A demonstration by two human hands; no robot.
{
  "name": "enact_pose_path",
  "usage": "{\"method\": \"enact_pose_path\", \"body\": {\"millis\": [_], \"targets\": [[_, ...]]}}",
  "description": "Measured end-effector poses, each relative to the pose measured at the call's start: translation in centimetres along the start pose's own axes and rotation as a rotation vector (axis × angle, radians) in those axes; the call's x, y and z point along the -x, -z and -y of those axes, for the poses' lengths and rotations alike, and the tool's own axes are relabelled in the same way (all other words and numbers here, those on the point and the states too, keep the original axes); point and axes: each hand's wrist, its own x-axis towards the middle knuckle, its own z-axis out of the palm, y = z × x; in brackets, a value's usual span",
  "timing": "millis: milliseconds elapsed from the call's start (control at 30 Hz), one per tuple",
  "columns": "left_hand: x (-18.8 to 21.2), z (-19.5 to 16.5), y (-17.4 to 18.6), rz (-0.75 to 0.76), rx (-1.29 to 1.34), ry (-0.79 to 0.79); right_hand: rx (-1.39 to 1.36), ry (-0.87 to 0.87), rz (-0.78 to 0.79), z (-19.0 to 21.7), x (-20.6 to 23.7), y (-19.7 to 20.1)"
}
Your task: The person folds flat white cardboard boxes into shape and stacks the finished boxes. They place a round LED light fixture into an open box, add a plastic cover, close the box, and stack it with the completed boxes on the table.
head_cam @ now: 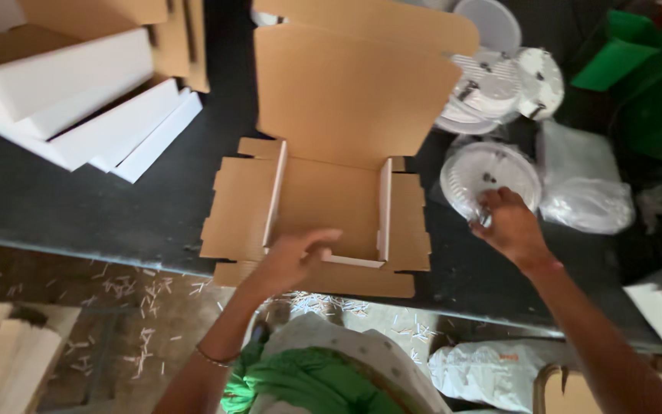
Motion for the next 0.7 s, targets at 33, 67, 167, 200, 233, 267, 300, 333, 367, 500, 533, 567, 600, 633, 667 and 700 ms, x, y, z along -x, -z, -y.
{"method": "enact_pose_path", "body": {"millis": [33, 67, 167, 200, 233, 267, 300, 333, 367, 500, 533, 567, 600, 633, 667, 700], "targets": [[0.4, -0.2, 0.9, -0.023, 0.065, 0.068, -0.067, -0.018, 0.03, 1.1, 0.1, 1.3], [0.6, -0.3, 2.0, -0.078, 0.035, 0.035, -0.135, -0.038, 0.063, 2.4, 0.2, 2.8], [1.4, 0.2, 5.8, -0.201, -0.021, -0.025, -0.519, -0.143, 0.157, 6.6, 0.3, 7.4], [1.6, 0.4, 7.0, -0.224, -0.016, -0.019, -0.573, -0.115, 0.208, 8.0, 0.3, 9.0], [1.6, 0.6, 8.1, -0.246, -0.012, -0.018, -0.625, -0.088, 0.254, 9.4, 0.2, 10.2], [1.6, 0.9, 9.0, -0.275, 0.01, 0.0, -0.631, -0.013, 0.262, 11.1, 0.3, 11.0], [1.6, 1.0, 9.7, -0.302, 0.032, 0.019, -0.638, 0.06, 0.271, 13.0, 0.6, 11.2], [1.4, 1.2, 10.3, -0.33, 0.054, 0.036, -0.643, 0.134, 0.277, 14.9, 0.6, 10.9], [1.3, 1.3, 10.7, -0.334, 0.052, 0.019, -0.663, 0.182, 0.277, 16.8, 0.5, 9.9], [0.3, 1.6, 11.9, -0.333, 0.026, 0.025, -0.591, 0.406, 0.215, 22.3, -1.1, 4.5], [0.1, 1.8, 12.1, -0.33, 0.014, 0.047, -0.522, 0.461, 0.17, 23.1, -1.7, 3.0], [-0.3, 1.9, 12.2, -0.347, 0.011, 0.026, -0.5, 0.435, 0.17, 23.6, -2.6, 1.6], [-0.7, 2.1, 12.3, -0.365, 0.009, 0.005, -0.478, 0.409, 0.171, 24.0, -3.3, 0.2], [-1.3, 2.3, 12.5, -0.381, 0.006, -0.019, -0.456, 0.382, 0.168, 23.9, -3.8, -0.8], [-1.9, 2.6, 12.6, -0.423, 0.018, -0.034, -0.511, 0.37, 0.135, 23.5, -4.0, -1.6], [-2.9, 2.8, 12.8, -0.464, 0.031, -0.053, -0.563, 0.358, 0.096, 22.8, -4.3, -2.1]]}}
